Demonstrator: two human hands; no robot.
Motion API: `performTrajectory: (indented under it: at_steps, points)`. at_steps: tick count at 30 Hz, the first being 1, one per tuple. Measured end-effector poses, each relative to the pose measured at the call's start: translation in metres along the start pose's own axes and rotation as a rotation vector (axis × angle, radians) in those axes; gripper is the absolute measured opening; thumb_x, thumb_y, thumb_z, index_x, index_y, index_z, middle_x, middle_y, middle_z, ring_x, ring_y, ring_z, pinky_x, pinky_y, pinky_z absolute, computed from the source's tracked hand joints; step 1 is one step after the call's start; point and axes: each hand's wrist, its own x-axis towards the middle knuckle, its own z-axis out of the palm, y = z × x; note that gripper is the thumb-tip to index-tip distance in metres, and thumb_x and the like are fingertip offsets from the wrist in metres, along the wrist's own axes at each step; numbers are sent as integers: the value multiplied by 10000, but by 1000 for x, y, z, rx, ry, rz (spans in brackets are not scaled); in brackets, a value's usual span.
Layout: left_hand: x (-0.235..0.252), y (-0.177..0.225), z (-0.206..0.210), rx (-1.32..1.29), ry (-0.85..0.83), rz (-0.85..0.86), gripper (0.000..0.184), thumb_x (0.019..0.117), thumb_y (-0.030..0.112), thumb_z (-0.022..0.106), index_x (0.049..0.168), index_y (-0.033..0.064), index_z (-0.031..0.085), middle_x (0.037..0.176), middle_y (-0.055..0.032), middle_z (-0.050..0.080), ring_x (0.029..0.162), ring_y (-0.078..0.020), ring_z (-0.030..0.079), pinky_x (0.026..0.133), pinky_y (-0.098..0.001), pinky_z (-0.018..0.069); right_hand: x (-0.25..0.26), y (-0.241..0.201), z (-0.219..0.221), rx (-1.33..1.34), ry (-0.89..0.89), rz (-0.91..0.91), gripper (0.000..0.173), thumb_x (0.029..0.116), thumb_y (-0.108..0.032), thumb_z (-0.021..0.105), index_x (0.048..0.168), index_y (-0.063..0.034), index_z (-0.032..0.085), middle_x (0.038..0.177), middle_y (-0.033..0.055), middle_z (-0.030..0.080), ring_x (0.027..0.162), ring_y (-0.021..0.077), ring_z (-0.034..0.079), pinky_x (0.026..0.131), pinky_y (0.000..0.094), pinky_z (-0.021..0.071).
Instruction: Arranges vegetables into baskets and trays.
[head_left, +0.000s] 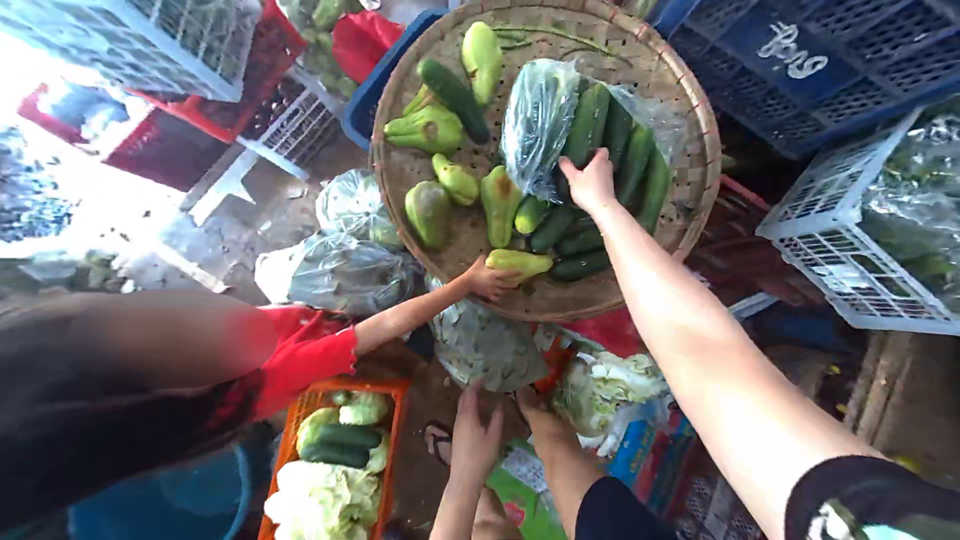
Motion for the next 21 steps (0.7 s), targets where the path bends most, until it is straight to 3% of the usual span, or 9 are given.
performTrajectory:
  at_steps: [4, 7, 8, 9, 11, 13, 16, 18, 21]
  points:
    - [20, 93, -3, -300, -33, 353, 435, 1006, 215, 598, 1369, -24, 577, 1302, -142, 674, 1150, -194, 686, 959, -375, 596, -66, 8, -31, 246, -49, -60, 643, 1010, -499, 583, 1415, -10, 481, 1288, 207, 626, 1183, 288, 634, 1015, 497, 519]
    - [48, 159, -2, -675, -175, 386, 829, 993, 424, 615, 1574, -46, 255, 1532, -161, 485, 1342, -233, 556, 1062, -429, 534, -156, 39, -50, 246, -175, -322, 681, 929, -445, 728, 1398, -28, 464, 1270, 202, 597, 1058, 264, 659, 886, 473, 587]
    - [57, 174, -1, -796, -202, 339, 948, 946, 459, 677, 1597, -15, 177, 1516, -144, 493, 1314, -222, 572, 1054, -422, 537, -174, 49, -53, 223, -232, -408, 700, 894, -473, 757, 1371, -27, 505, 1256, 188, 599, 1020, 240, 651, 857, 434, 585]
    - [65, 187, 1, -927, -171, 281, 960, 890, 384, 762, 1572, -3, 208, 1398, -153, 577, 1208, -230, 635, 998, -419, 567, -181, 55, -56, 185, -282, -472, 655, 902, -508, 737, 1342, -54, 565, 1252, 153, 608, 1011, 208, 640, 852, 394, 575]
    - [73, 200, 0, -1071, -25, 150, 710, 848, 83, 768, 1421, -32, 364, 1062, -191, 676, 865, -262, 715, 770, -414, 631, -157, 56, -64, 83, -306, -515, 515, 981, -448, 656, 1318, -61, 622, 1258, 150, 634, 1062, 245, 651, 898, 436, 571]
    - [74, 196, -8, -1020, 21, 101, 514, 879, 22, 660, 1325, -42, 413, 882, -162, 666, 672, -235, 688, 629, -379, 627, -102, 52, -65, -75, -195, -460, 447, 1046, -382, 539, 1351, -61, 601, 1302, 170, 627, 1164, 310, 630, 977, 510, 535]
    - [66, 184, -22, -949, -81, 64, 392, 1044, 225, 435, 1338, -34, 446, 865, -134, 685, 622, -204, 684, 582, -347, 626, -6, 32, -58, -436, 82, -363, 590, 997, -362, 547, 1448, 16, 510, 1506, 273, 471, 1427, 470, 395, 1133, 698, 277]
    - [58, 177, -26, -998, -186, -17, 490, 1106, 375, 239, 1329, -1, 459, 892, -128, 691, 648, -195, 688, 598, -329, 622, 40, 20, -54, -644, 102, -269, 714, 1016, -454, 502, 1481, 84, 444, 1591, 313, 345, 1534, 479, 207, 1210, 711, 90]
    - [51, 164, -25, -1197, -288, -117, 720, 1067, 597, 136, 1275, 38, 539, 905, -132, 708, 711, -207, 704, 616, -322, 616, 75, 9, -43, -718, 123, -190, 790, 1041, -505, 456, 1485, 145, 388, 1582, 361, 318, 1532, 488, 204, 1227, 690, 34]
